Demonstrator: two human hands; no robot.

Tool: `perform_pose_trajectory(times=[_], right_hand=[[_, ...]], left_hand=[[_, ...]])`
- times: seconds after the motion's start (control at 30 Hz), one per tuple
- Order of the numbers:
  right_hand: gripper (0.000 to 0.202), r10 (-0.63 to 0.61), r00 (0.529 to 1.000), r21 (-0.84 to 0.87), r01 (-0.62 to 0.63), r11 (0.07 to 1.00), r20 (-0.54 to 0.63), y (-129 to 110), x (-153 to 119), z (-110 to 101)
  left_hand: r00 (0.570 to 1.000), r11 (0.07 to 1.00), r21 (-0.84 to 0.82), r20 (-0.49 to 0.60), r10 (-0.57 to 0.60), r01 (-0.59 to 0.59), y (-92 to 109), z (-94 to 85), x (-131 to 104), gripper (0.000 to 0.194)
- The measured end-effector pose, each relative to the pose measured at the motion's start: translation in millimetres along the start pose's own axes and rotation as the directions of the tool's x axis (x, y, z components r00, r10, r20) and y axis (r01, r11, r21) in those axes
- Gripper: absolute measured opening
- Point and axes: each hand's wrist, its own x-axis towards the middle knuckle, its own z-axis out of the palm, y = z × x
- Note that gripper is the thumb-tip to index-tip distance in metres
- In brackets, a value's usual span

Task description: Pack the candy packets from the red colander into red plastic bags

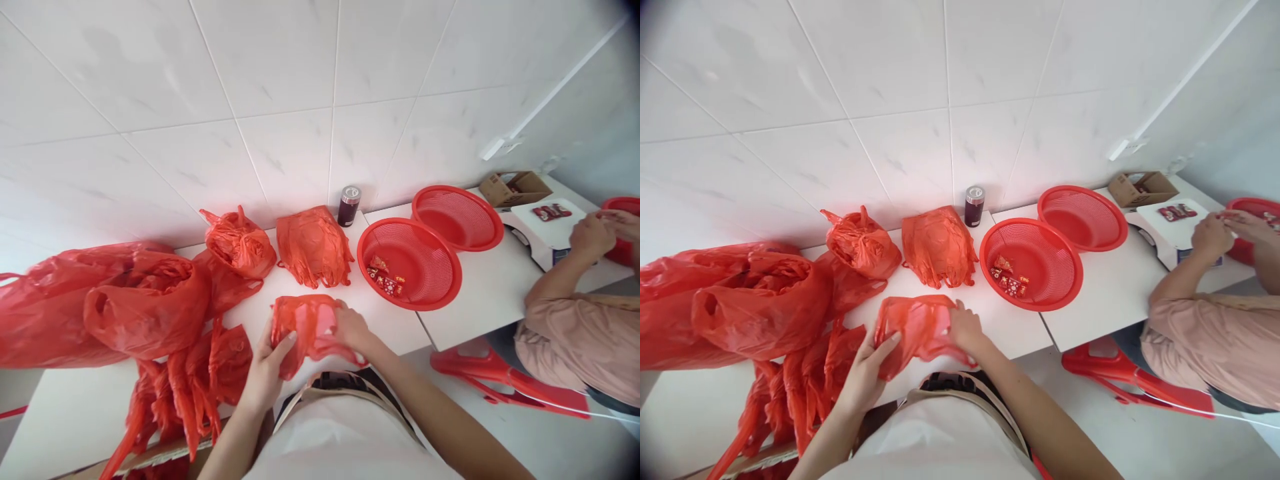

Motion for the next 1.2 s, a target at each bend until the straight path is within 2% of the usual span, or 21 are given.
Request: perform_pose_trajectory(times=[0.1, 0.2, 0.27, 0.33, 0.37, 0.43, 0.5, 0.53, 0.57, 0.6, 0.67, 0.7, 0.77, 0.83, 0.93, 1.03, 1.1, 1.17, 1.2], right_hand=[[0.05, 0.083, 0.996, -0.15, -0.077, 0.986, 0.035, 31.9, 9.4, -15.3], [0.045, 0.105, 0.99, -0.229, -0.08, 0.97, 0.097, 54.2, 11.4, -31.2], [0.039, 0.104, 0.986, -0.249, -0.069, 0.966, 0.13, 56.6, 9.1, -44.1], [0.03, 0.1, 0.987, -0.256, -0.064, 0.965, 0.127, 48.0, 3.1, -59.7], [0.028, 0.083, 0.992, -0.251, -0.058, 0.966, 0.093, 40.6, -1.4, -67.9], [0.031, 0.001, 0.995, -0.221, -0.023, 0.975, -0.099, 24.4, -13.0, -81.1], [0.037, -0.095, 0.94, -0.192, 0.033, 0.981, -0.326, 13.2, -24.5, -85.7], [0.039, -0.114, 0.925, -0.184, 0.049, 0.982, -0.361, 11.5, -28.7, -84.1], [0.04, -0.111, 0.94, -0.176, 0.056, 0.983, -0.322, 12.8, -31.2, -80.6], [0.04, -0.088, 0.972, -0.17, 0.051, 0.984, -0.217, 16.8, -31.9, -76.0], [0.034, -0.028, 1.0, -0.153, 0.029, 0.988, 0.005, 30.2, -28.7, -68.9], [0.031, -0.012, 0.998, -0.143, 0.021, 0.989, 0.063, 37.9, -25.8, -68.3], [0.028, -0.01, 0.998, -0.124, 0.017, 0.992, 0.061, 50.7, -19.7, -74.6], [0.036, -0.045, 0.997, -0.059, 0.048, 0.997, 0.056, 58.2, -14.5, -88.2], [0.049, -0.12, 0.985, 0.07, 0.111, 0.991, 0.127, 63.7, -9.1, -108.5], [0.045, -0.162, 0.955, 0.139, 0.13, 0.982, 0.248, 72.2, -6.0, -120.1], [0.041, -0.237, 0.917, 0.244, 0.162, 0.956, 0.32, 82.7, -3.6, -125.6], [0.043, -0.322, 0.895, 0.438, 0.166, 0.884, 0.309, 98.0, 1.4, -131.5], [0.046, -0.336, 0.907, 0.546, 0.153, 0.824, 0.254, 107.8, 5.6, -134.4]], left_hand=[[0.998, 0.998, -0.061, -0.062, -0.028, 0.025, 15.0, -23.5, -0.2, 0.085], [0.998, 0.999, 0.008, -0.051, -0.046, 0.047, 19.0, -44.1, 0.6, 0.086], [0.998, 0.981, 0.19, -0.051, -0.026, 0.035, 15.0, -51.4, 2.1, 0.082], [0.999, 0.89, 0.456, -0.033, 0.018, -0.001, 9.8, -53.9, 4.3, 0.072], [0.999, 0.823, 0.567, -0.028, 0.041, -0.017, 8.0, -54.1, 5.3, 0.064], [0.992, 0.738, 0.673, -0.06, 0.114, -0.044, 7.3, -53.8, 6.5, 0.043], [0.954, 0.743, 0.662, -0.15, 0.26, -0.098, 9.1, -53.4, 6.3, 0.031], [0.923, 0.755, 0.64, -0.193, 0.333, -0.139, 9.8, -53.3, 5.9, 0.03], [0.902, 0.766, 0.62, -0.215, 0.375, -0.171, 9.8, -53.2, 5.5, 0.029], [0.901, 0.774, 0.606, -0.213, 0.378, -0.182, 8.8, -53.0, 5.3, 0.03], [0.943, 0.795, 0.591, -0.169, 0.287, -0.136, 4.1, -51.6, 5.5, 0.032], [0.964, 0.808, 0.581, -0.143, 0.225, -0.102, 1.2, -50.1, 5.9, 0.036], [0.98, 0.829, 0.556, -0.124, 0.154, -0.06, -3.0, -44.9, 6.9, 0.047], [0.987, 0.842, 0.538, -0.106, 0.119, -0.043, -2.6, -37.0, 7.6, 0.053], [0.999, 0.846, 0.532, 0.001, -0.044, 0.037, 5.5, -22.5, 6.9, 0.036], [0.952, 0.902, 0.368, 0.113, -0.286, 0.227, 11.5, -9.9, 3.7, 0.033], [0.918, 0.919, 0.161, 0.116, -0.379, 0.36, 9.6, -3.4, 2.6, 0.031], [0.902, 0.902, -0.035, 0.065, -0.427, 0.43, 3.3, 3.3, 4.2, 0.029], [0.895, 0.888, -0.111, 0.037, -0.444, 0.445, -0.7, 7.4, 5.8, 0.029]])
